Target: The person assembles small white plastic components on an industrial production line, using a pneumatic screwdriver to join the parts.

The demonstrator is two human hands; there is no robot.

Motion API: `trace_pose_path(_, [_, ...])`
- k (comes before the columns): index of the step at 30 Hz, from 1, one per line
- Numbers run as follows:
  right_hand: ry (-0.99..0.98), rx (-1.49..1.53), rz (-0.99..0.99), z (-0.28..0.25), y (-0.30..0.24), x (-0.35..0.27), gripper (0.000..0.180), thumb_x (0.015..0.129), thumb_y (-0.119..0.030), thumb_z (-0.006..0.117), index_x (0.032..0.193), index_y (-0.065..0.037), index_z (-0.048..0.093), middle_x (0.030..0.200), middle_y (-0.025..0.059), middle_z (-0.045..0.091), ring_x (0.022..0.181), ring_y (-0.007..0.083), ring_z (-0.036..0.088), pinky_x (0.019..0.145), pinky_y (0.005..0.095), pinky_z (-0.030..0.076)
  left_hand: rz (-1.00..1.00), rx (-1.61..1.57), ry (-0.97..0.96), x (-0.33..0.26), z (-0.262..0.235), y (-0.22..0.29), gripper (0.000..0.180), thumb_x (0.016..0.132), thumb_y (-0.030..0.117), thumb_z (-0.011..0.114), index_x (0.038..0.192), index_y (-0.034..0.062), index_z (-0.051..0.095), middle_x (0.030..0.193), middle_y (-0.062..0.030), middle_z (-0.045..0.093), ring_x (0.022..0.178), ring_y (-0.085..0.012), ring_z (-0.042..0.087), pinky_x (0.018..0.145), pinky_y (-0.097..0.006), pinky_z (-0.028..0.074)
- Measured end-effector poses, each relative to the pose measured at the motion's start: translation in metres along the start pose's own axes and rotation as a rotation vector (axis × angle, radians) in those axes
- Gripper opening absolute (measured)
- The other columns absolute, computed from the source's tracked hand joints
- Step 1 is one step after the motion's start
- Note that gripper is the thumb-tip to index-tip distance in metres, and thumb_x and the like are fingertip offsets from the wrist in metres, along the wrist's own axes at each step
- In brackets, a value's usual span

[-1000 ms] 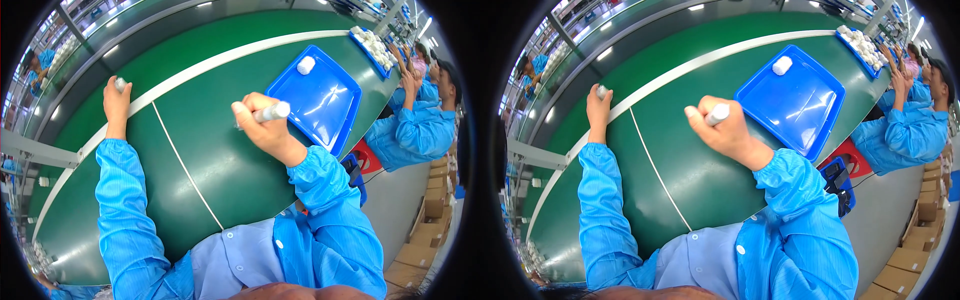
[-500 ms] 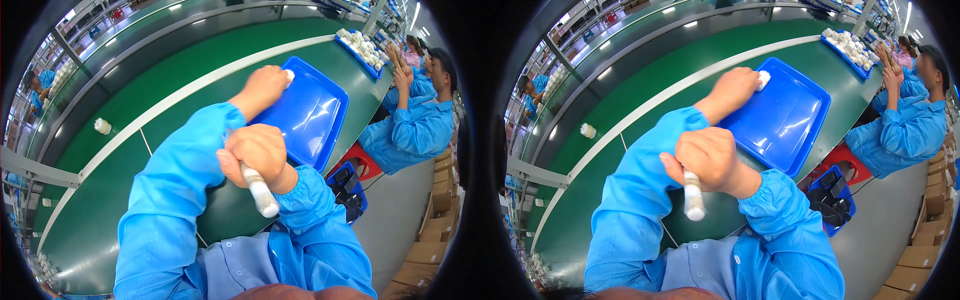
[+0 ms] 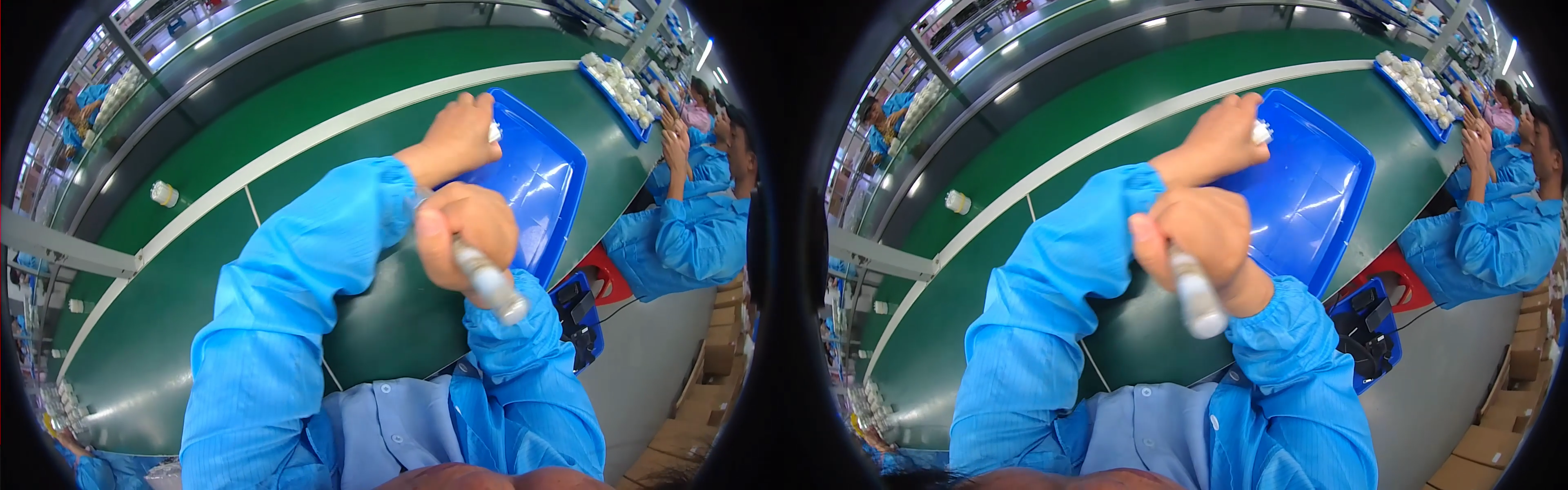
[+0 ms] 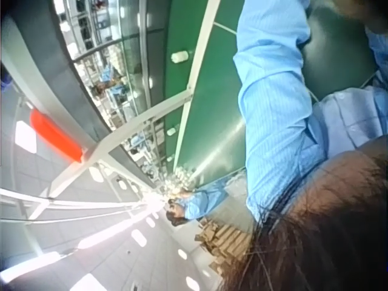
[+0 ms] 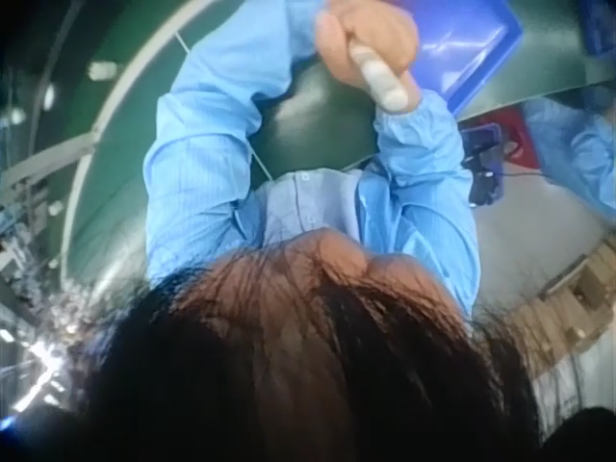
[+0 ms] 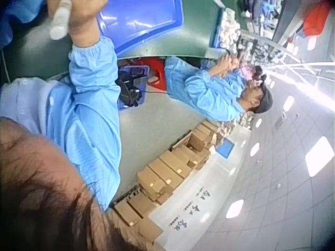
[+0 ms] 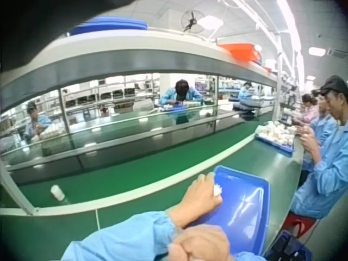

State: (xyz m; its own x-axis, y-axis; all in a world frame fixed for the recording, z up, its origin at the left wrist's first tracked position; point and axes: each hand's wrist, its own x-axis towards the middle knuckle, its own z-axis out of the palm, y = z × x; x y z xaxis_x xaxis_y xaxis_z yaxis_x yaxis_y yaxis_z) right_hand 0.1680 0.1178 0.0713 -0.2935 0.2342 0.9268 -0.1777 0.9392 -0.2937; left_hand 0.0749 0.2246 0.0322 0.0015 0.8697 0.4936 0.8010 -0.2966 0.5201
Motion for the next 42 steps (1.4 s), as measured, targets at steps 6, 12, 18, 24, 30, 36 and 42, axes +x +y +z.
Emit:
trace_pose_path(6, [0.034, 0.163, 0.281, -0.001, 0.006, -0.006, 0.022, 0.099, -0.004, 0.049, 0.077, -0.003, 0.049, 0.068, 0.0101, 0.061, 0.059, 0.0138, 0.055, 0.054, 0.0285, 0.047, -0.18, -0.387, 0.05, -0.114, -0.124, -0.031, 0.036, 0.074, 0.013, 0.072, 0.109, 0.005, 0.067, 0.109, -0.0137, 0.056, 0.093, -0.0242, 0.059, 0.079, -0.031, 0.051])
trace_pose_path(12, [0.063, 0.282, 0.457, 0.025, 0.009, -0.012, 0.03, 0.094, -0.001, 0.061, 0.066, -0.004, 0.05, 0.062, 0.0041, 0.058, 0.053, 0.0092, 0.054, 0.048, 0.0252, 0.043, 0.109, -0.046, 0.043, -0.197, -0.127, -0.035, 0.041, 0.075, 0.003, 0.075, 0.111, 0.0085, 0.057, 0.111, -0.0092, 0.059, 0.102, -0.0244, 0.059, 0.081, -0.033, 0.052])
trace_pose_path(18, [0.0, 0.322, 0.59, 0.038, 0.006, -0.019, 0.033, 0.096, -0.005, 0.061, 0.066, -0.006, 0.049, 0.06, 0.0019, 0.055, 0.054, 0.0072, 0.051, 0.048, 0.0244, 0.041, -0.028, -0.186, 0.04, -0.204, -0.125, -0.032, 0.047, 0.073, 0.004, 0.08, 0.114, 0.0064, 0.056, 0.107, -0.0085, 0.059, 0.094, -0.0246, 0.06, 0.075, -0.033, 0.053])
trace_pose_path(24, [-0.072, 0.335, 0.727, 0.045, 0.005, -0.026, 0.034, 0.097, -0.011, 0.063, 0.066, -0.007, 0.05, 0.06, 0.0003, 0.055, 0.054, 0.0056, 0.05, 0.048, 0.024, 0.039, -0.165, -0.294, 0.05, -0.21, -0.121, -0.029, 0.051, 0.07, 0.008, 0.085, 0.112, 0.0056, 0.056, 0.101, -0.0077, 0.056, 0.078, -0.0169, 0.056, 0.07, -0.029, 0.051])
trace_pose_path(30, [-0.089, 0.34, 0.747, 0.047, 0.006, -0.027, 0.035, 0.097, -0.013, 0.063, 0.065, -0.007, 0.05, 0.058, -0.0006, 0.055, 0.053, 0.0048, 0.049, 0.048, 0.0237, 0.038, -0.235, -0.269, 0.03, -0.207, -0.118, -0.03, 0.052, 0.069, 0.012, 0.087, 0.111, 0.006, 0.056, 0.096, -0.0068, 0.055, 0.075, -0.0158, 0.054, 0.067, -0.029, 0.05])
trace_pose_path(36, [-0.084, 0.327, 0.82, 0.052, 0.005, -0.023, 0.035, 0.097, -0.014, 0.064, 0.065, -0.007, 0.05, 0.058, -0.001, 0.054, 0.054, 0.0037, 0.049, 0.048, 0.0232, 0.038, -0.261, -0.281, -0.001, -0.205, -0.122, -0.028, 0.053, 0.07, 0.017, 0.087, 0.109, 0.0056, 0.054, 0.097, -0.0089, 0.056, 0.081, -0.0218, 0.056, 0.07, -0.034, 0.05])
trace_pose_path(42, [-0.138, 0.288, 0.752, 0.054, 0.004, -0.027, 0.035, 0.098, -0.017, 0.063, 0.066, -0.008, 0.051, 0.059, -0.001, 0.055, 0.054, 0.0042, 0.049, 0.049, 0.0229, 0.038, -0.198, -0.142, 0.078, -0.204, -0.115, -0.025, 0.052, 0.07, 0.021, 0.087, 0.106, 0.0047, 0.054, 0.099, -0.0131, 0.058, 0.088, -0.0324, 0.058, 0.075, -0.04, 0.051])
